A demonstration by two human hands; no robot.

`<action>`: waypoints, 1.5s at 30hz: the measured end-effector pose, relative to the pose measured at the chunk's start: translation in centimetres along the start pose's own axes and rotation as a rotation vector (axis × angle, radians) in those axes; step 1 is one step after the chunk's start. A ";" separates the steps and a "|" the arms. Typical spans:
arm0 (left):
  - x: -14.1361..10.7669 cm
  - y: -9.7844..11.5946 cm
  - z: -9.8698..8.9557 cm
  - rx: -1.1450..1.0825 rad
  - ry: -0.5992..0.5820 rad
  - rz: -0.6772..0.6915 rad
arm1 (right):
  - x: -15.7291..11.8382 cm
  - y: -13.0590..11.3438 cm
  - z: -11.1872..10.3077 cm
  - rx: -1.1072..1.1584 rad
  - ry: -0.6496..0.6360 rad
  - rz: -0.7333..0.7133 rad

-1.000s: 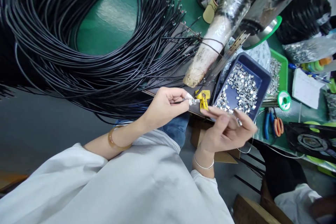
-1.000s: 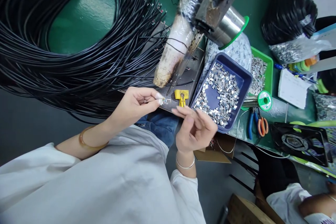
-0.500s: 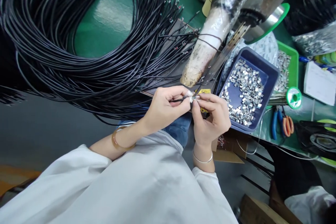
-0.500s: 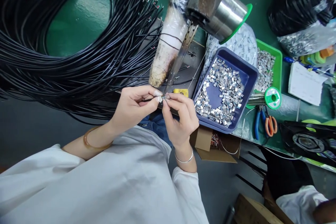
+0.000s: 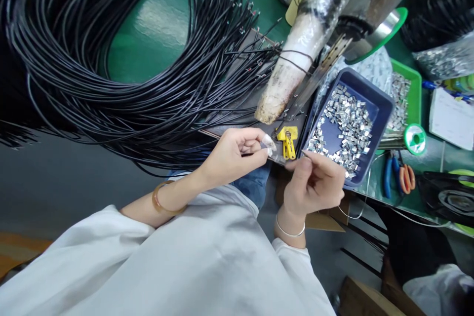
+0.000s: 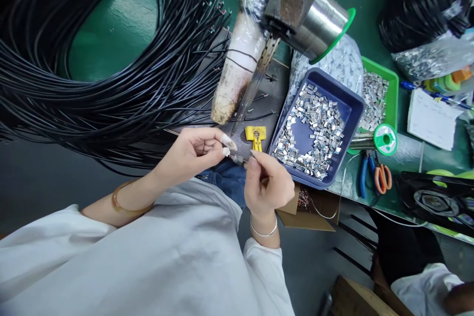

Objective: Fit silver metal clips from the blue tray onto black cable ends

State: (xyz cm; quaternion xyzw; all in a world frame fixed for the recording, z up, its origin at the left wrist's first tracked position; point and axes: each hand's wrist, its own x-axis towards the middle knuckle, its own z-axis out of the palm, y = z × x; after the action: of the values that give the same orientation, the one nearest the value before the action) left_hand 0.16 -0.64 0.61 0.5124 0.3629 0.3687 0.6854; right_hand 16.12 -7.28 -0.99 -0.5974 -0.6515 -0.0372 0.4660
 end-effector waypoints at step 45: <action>0.4 -0.6 0.0 -0.065 0.146 0.070 | 0.3 0.0 1.7 -0.010 0.041 -0.157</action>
State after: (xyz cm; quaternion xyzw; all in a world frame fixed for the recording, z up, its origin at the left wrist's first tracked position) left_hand 0.44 -0.42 -0.04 0.4739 0.3815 0.4404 0.6602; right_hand 15.17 -6.07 -1.74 -0.5458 -0.6865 -0.0891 0.4720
